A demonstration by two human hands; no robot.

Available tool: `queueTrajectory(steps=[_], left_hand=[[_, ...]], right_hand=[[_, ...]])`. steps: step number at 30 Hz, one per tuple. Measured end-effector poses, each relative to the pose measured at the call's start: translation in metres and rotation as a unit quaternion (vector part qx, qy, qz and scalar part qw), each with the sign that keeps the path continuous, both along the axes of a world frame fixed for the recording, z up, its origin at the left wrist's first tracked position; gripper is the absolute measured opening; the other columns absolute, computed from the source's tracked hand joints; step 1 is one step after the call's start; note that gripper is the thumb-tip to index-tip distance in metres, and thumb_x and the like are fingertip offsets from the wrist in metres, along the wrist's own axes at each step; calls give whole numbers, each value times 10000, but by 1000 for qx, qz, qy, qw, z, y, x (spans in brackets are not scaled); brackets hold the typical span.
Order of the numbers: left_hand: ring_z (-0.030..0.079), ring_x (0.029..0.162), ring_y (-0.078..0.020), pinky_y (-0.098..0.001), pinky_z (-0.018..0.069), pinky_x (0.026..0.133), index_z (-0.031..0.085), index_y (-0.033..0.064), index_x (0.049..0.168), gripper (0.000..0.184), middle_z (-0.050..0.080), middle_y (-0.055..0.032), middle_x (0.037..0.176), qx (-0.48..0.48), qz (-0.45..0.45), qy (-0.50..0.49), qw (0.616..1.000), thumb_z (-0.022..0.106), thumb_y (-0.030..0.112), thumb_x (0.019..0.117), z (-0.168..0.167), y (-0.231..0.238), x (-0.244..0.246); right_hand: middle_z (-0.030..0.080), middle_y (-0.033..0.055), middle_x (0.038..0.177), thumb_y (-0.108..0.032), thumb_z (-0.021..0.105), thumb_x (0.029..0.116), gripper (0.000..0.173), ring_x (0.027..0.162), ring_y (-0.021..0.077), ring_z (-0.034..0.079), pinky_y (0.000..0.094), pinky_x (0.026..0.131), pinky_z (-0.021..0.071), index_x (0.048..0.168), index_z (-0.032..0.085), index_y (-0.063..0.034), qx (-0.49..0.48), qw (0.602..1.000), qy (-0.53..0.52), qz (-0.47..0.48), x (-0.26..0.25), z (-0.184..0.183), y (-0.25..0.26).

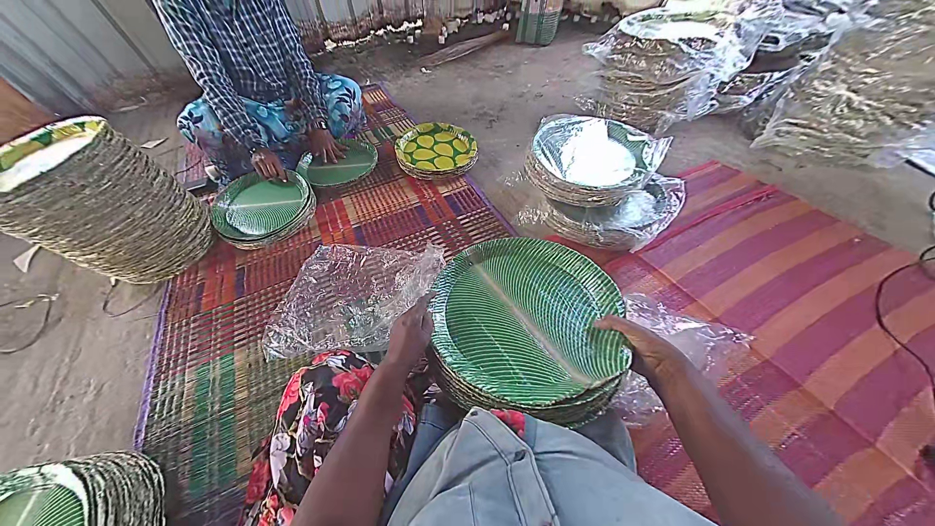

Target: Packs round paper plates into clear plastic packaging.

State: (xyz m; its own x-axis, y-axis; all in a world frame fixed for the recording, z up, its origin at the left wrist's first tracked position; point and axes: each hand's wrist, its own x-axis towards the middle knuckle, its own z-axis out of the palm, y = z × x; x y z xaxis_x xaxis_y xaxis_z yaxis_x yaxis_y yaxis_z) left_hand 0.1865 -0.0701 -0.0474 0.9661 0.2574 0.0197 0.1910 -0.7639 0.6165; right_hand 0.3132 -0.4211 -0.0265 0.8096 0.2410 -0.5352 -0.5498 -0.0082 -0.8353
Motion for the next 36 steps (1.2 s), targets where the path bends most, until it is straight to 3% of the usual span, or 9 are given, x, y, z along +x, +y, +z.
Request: queueTrajectory(steps=[10,13,14,16,20,24,28,31,36], left_hand=[[620,839,-280,-430,513,878,141,-85,1587,683,636,-190,885,-94,126,-16,988,510,169,1071,5,2,2],[607,804,-238,-425,505,820,407,-56,1498,522,649,-172,892,-130,190,-52,972,557,154,1043,6,18,0],[668,949,-273,-451,519,918,555,-60,1381,397,697,-219,1040,-141,195,-44,970,564,146,1043,8,24,-1],[606,821,-187,-395,487,811,700,-36,1105,247,666,-132,896,-144,205,-44,967,551,153,1049,6,32,1],[308,447,-22,-195,293,456,701,-22,1043,304,370,68,565,-352,233,-73,904,450,141,1096,12,25,3],[338,385,-16,-164,314,404,584,57,876,307,373,76,483,-513,266,-155,801,408,155,1108,26,17,4],[411,444,-30,-162,382,443,571,75,944,212,409,59,567,-519,344,-219,751,443,144,1099,33,20,9],[438,500,-16,-159,398,495,614,58,948,202,471,56,621,-472,312,-214,796,480,127,1084,34,24,9],[605,843,-108,-319,497,810,675,-20,1243,295,704,-117,1002,-199,119,-82,969,485,137,1080,37,10,5]], right_hand=[[648,21,871,54,549,879,364,709,62,678,237,622,585,1218,488,-63,-24,992,-48,-110,-29,5,12],[644,24,851,48,535,887,314,695,69,670,247,616,584,1181,501,-59,2,986,-36,-163,-38,-6,14],[646,30,848,57,531,892,300,693,74,671,251,613,584,1169,504,-54,15,983,-34,-180,-40,-7,17],[642,41,855,64,518,903,282,694,83,669,260,612,584,1160,502,-51,41,976,-28,-211,-41,-6,28],[635,57,819,56,499,908,186,685,112,661,288,604,577,1052,522,-59,105,965,-8,-239,-38,-5,55],[657,52,793,40,479,946,143,681,105,677,271,609,588,1038,542,-50,132,973,-1,-190,-43,-6,74],[638,59,883,51,541,901,352,717,99,679,271,616,592,1234,476,-43,62,989,-12,-135,-46,-5,74],[629,74,1020,69,573,858,564,816,83,677,246,678,586,1388,414,-40,-3,997,-42,-70,-43,1,73],[555,148,1277,100,563,867,770,990,131,639,274,771,561,1560,280,-78,-29,998,-37,-52,-42,10,86]])
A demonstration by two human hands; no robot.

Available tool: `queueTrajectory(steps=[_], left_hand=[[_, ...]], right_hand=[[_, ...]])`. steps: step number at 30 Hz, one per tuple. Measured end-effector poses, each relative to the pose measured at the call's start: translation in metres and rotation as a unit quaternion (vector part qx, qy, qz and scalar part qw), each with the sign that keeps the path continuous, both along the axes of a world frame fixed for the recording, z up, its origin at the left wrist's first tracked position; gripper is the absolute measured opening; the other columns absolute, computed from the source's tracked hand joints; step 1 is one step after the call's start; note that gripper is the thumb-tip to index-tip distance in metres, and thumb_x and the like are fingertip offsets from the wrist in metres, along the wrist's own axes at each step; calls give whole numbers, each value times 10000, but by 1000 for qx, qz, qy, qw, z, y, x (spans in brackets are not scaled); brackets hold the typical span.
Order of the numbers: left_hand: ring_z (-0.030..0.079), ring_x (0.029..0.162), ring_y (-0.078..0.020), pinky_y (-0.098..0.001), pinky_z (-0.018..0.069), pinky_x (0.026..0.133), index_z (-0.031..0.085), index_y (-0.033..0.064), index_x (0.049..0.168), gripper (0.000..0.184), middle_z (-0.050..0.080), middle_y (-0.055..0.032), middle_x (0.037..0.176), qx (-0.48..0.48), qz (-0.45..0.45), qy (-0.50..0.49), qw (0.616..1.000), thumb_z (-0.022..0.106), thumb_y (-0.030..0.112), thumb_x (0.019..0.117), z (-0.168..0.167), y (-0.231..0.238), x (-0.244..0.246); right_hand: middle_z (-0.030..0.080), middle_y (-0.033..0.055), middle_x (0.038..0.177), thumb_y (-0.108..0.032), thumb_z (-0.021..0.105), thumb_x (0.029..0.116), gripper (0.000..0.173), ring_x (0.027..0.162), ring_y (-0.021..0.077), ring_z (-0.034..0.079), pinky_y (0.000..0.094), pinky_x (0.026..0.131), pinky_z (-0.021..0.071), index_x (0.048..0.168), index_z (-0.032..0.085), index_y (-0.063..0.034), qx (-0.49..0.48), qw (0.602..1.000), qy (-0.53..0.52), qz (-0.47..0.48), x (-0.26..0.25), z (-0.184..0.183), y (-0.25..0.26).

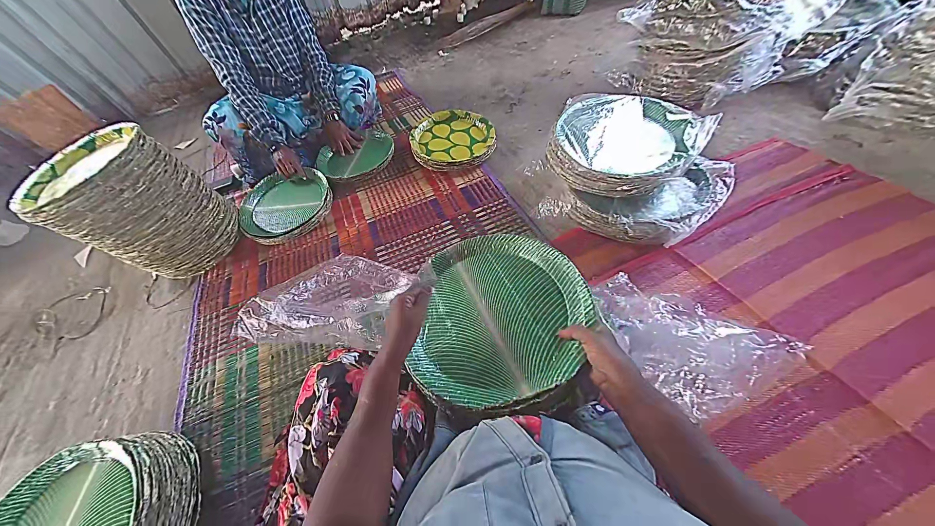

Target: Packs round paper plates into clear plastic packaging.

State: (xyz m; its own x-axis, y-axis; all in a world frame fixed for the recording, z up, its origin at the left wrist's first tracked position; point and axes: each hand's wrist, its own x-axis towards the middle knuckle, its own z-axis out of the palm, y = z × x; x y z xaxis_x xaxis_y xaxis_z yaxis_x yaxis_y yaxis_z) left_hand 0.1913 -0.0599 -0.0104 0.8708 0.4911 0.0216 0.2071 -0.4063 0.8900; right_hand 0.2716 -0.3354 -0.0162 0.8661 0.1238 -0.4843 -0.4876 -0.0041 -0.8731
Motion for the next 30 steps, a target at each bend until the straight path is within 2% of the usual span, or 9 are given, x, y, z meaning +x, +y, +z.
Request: queueTrajectory(steps=[1,3,5,9,16,20,25,28,30], left_hand=[[613,793,-153,-370,502,775,700,22,1251,303,710,-115,937,83,-31,21,996,498,159,1071,2,-4,-1],[692,849,-332,-548,521,831,684,82,1337,349,737,-185,937,187,-70,79,977,499,217,1074,17,-17,-9],[695,847,-405,-596,512,829,645,99,1392,379,730,-218,911,236,-73,118,962,499,253,1077,29,-29,-14],[625,697,-331,-509,509,730,597,37,1421,415,675,-181,783,255,-66,66,962,526,211,1051,32,-44,-19],[630,700,-177,-303,544,652,564,-61,1394,453,677,-151,930,176,-113,-82,975,592,135,987,17,-80,-25],[693,917,-192,-296,597,773,486,-87,1442,519,641,-210,1158,52,-146,-93,983,605,137,989,15,-100,-37],[652,1175,-226,-321,566,969,391,-121,1477,589,526,-274,1390,-128,-227,-85,962,608,92,974,8,-118,-45],[448,1435,-276,-356,428,1146,252,-154,1529,669,341,-314,1568,-229,-324,-63,916,558,64,976,11,-124,-49],[292,1532,-293,-354,289,1234,170,-173,1550,692,215,-331,1631,-212,-395,-32,893,522,88,1015,15,-122,-52]], right_hand=[[572,141,1229,97,562,875,733,944,128,650,273,738,567,1540,305,-71,2,1000,5,-18,1,0,2],[598,116,1108,74,564,901,615,851,114,663,272,687,576,1470,366,-51,10,998,16,-55,2,0,2],[618,87,1001,46,567,915,479,782,96,667,266,660,580,1367,432,-34,21,996,20,-85,4,-5,-1],[624,92,999,40,559,904,467,791,115,674,287,667,587,1351,442,-31,62,990,15,-124,7,-16,-4],[595,113,1062,53,542,905,533,840,128,660,290,693,577,1409,395,-39,91,980,8,-180,8,-19,-6],[576,118,1076,53,530,913,519,861,143,650,300,699,571,1403,390,-43,113,973,10,-201,10,-22,-10],[578,114,1073,46,528,913,501,867,138,644,300,700,568,1391,406,-43,113,973,10,-203,15,-21,-13],[576,118,1074,48,531,918,497,862,147,646,308,699,570,1389,402,-45,114,972,10,-204,20,-22,-15],[577,121,1078,52,531,911,530,859,149,650,315,691,573,1410,383,-51,109,974,9,-198,19,-24,-20]])
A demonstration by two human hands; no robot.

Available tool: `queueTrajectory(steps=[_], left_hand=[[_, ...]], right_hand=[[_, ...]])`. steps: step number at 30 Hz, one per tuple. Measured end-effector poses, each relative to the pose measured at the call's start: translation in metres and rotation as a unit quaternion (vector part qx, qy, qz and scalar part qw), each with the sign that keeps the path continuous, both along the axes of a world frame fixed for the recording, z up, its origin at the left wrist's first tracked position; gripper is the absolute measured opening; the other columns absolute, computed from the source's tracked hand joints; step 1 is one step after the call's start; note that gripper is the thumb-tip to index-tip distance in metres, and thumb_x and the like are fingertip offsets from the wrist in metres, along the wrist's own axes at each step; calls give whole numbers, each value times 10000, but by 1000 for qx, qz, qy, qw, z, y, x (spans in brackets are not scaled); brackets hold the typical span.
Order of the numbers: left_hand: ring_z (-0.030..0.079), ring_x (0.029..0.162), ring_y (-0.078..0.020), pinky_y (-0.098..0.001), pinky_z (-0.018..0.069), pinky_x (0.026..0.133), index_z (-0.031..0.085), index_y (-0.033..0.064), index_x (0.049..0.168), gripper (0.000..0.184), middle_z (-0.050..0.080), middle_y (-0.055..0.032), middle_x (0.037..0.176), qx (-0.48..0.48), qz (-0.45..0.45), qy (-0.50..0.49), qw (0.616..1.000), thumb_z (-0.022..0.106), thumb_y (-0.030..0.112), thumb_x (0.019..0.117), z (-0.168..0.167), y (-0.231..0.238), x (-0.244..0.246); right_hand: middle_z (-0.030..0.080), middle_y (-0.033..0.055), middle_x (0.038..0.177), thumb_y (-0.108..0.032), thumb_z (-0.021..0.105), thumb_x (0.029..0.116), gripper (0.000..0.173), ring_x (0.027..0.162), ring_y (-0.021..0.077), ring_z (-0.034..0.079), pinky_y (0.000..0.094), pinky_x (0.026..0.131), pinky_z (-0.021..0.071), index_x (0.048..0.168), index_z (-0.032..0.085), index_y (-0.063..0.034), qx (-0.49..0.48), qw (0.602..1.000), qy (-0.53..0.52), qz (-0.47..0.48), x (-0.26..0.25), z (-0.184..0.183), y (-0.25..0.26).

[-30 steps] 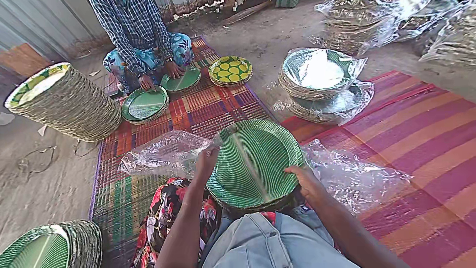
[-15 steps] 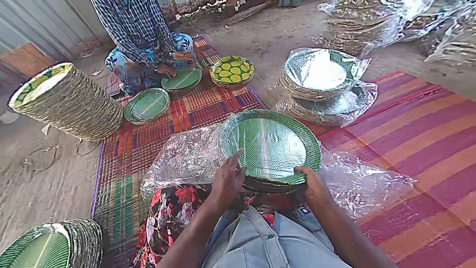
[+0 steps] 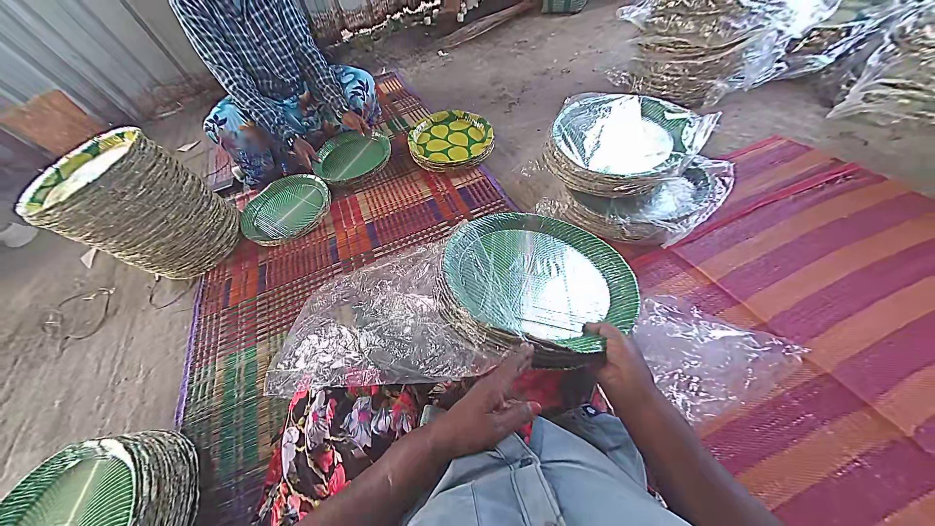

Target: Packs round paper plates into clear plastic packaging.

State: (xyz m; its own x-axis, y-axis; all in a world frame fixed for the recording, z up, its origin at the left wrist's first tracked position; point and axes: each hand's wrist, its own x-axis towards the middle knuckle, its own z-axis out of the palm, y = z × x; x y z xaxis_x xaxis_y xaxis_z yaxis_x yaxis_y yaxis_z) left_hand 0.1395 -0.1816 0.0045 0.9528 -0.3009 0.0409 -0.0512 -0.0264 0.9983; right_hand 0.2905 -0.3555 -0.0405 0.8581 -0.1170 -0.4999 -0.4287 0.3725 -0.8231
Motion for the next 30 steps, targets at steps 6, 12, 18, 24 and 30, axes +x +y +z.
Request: queueTrajectory(steps=[6,12,18,24,30], left_hand=[[569,1331,-326,-478,396,1151,479,-69,1474,466,590,-259,1402,238,-182,2,954,357,208,1119,34,25,-15],[683,912,-84,-290,566,849,703,-22,1098,229,729,-70,1005,294,257,-118,913,533,112,1024,95,94,-7],[508,1348,-341,-539,386,1117,442,37,1517,609,526,-225,1466,254,381,206,865,339,477,1108,28,182,54],[597,909,-169,-349,513,828,556,-43,1252,428,614,-143,1051,112,426,203,874,310,289,1141,16,173,72],[601,849,-63,-289,529,791,609,-6,1160,372,628,-42,958,124,408,54,903,346,253,1115,76,178,80]], right_hand=[[616,70,1085,36,566,873,624,852,73,685,255,701,604,1450,342,-39,-43,995,-58,70,-29,-2,-18],[669,-6,981,23,558,869,508,785,21,699,214,682,613,1352,411,-33,-40,986,-93,131,-48,11,-15],[714,-48,889,65,522,859,374,771,29,720,223,697,627,1205,487,-71,8,980,-150,129,-47,18,-10],[728,-82,890,53,552,836,387,786,22,726,224,720,632,1190,500,-92,-11,970,-194,149,-47,31,-14],[648,-27,1276,2,605,847,662,1095,-87,623,131,950,531,1460,376,99,-116,871,-374,297,-54,58,-14]])
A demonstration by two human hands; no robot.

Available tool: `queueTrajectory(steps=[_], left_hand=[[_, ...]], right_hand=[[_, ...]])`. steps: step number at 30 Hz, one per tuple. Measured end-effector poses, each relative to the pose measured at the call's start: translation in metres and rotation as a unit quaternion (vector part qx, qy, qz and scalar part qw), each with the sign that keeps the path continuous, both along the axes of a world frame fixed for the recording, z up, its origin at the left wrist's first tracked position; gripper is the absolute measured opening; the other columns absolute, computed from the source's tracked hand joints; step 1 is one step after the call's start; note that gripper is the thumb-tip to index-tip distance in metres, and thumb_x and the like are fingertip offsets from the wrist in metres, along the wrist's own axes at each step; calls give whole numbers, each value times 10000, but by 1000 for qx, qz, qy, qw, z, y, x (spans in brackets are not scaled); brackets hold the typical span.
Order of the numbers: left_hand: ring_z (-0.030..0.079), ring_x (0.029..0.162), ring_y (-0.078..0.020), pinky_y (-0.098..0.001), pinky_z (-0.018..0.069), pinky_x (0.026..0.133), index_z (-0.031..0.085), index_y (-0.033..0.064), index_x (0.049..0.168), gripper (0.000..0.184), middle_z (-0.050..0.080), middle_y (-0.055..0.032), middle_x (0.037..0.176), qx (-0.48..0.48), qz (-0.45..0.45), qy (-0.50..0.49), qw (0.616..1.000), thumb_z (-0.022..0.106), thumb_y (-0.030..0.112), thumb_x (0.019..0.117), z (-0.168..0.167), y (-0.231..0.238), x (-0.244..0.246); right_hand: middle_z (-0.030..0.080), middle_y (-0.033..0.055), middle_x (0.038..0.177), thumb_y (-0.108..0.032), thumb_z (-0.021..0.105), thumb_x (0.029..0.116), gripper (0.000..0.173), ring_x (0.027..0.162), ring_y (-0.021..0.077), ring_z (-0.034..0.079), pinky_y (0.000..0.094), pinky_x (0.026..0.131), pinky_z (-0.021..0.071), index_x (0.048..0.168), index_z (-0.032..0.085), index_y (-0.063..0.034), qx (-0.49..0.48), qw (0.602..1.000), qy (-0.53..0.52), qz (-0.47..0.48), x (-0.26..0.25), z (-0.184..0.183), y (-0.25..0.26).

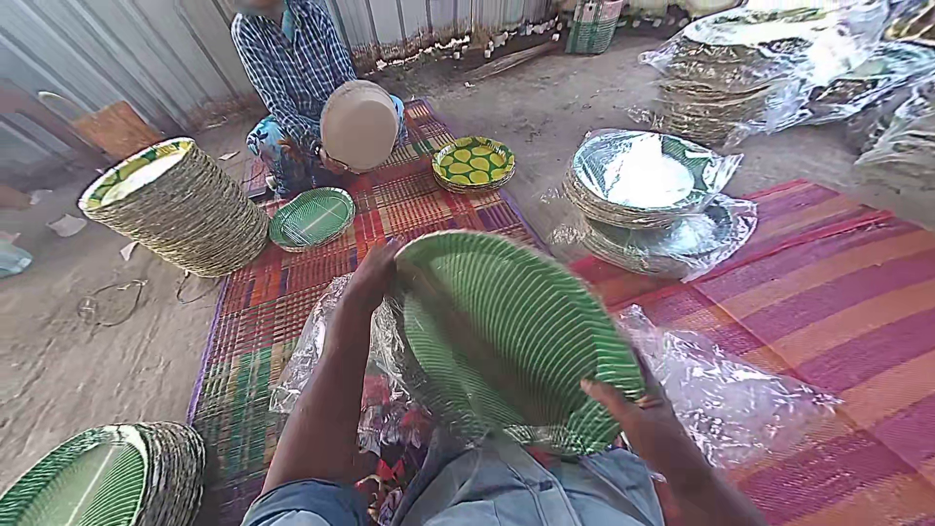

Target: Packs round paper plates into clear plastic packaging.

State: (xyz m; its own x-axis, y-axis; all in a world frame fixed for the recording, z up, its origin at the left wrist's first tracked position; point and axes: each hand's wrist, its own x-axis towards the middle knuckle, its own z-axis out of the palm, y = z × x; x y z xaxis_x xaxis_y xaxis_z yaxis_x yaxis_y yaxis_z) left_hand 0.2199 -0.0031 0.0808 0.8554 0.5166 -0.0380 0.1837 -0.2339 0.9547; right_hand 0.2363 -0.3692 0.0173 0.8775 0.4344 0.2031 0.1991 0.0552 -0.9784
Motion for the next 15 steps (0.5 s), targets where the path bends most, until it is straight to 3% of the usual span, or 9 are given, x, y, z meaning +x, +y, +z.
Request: queueTrajectory(steps=[3,5,6,8,10,12,13,14,15], left_hand=[[608,869,-66,-306,528,809,627,4,1143,367,647,-37,972,39,-54,12,998,353,246,1109,29,-1,12],[633,847,-48,-274,529,779,689,44,1050,401,695,-9,935,92,-121,15,988,331,220,1087,43,-1,19],[638,921,-73,-299,515,860,696,15,1078,431,710,-41,999,112,-179,21,977,310,207,1085,51,-3,22],[665,962,-107,-345,524,943,684,-38,1111,466,723,-87,1023,177,-294,28,939,289,208,1088,64,-17,34],[660,905,-116,-354,531,910,685,-61,1073,426,712,-102,961,232,-373,32,898,341,187,1110,83,-56,46],[673,872,-187,-409,533,847,712,-53,1023,374,715,-135,917,291,-433,23,853,435,187,1096,92,-114,51],[680,902,-265,-481,522,842,729,-53,1030,358,715,-172,928,327,-456,30,827,477,196,1086,90,-148,46],[679,941,-317,-519,507,836,728,-45,1017,347,707,-190,937,382,-477,33,791,495,205,1077,82,-179,37],[682,1000,-354,-547,503,877,721,-38,1019,325,710,-200,973,449,-497,34,742,502,197,1065,70,-205,27]], right_hand=[[596,110,1406,-44,591,888,624,1222,-97,545,110,1036,442,1459,412,134,-43,990,-132,37,-2,4,7],[611,122,1406,-53,593,908,594,1247,-79,547,113,1059,426,1460,444,112,-59,979,-192,45,-3,3,12],[612,122,1411,-61,591,915,588,1262,-40,559,145,1069,440,1470,456,82,-75,973,-212,51,-3,4,15],[615,170,1402,-48,608,891,626,1257,160,621,333,1035,514,1498,471,20,-149,960,-231,53,-8,13,24],[591,266,1390,37,613,861,706,1211,403,637,582,944,527,1540,421,2,-227,948,-213,70,-11,29,40],[609,269,1340,21,598,887,690,1145,436,652,611,901,525,1550,413,-21,-279,937,-193,89,-6,38,56],[650,249,1252,-21,602,897,580,1088,403,672,571,889,537,1470,508,-8,-284,937,-181,90,-3,36,63],[696,224,1109,-94,629,905,376,1009,350,692,518,880,544,1260,639,29,-284,941,-164,88,0,33,67],[715,224,1046,-186,652,943,311,1006,312,679,469,942,495,1108,703,73,-304,939,-112,113,3,37,70]])
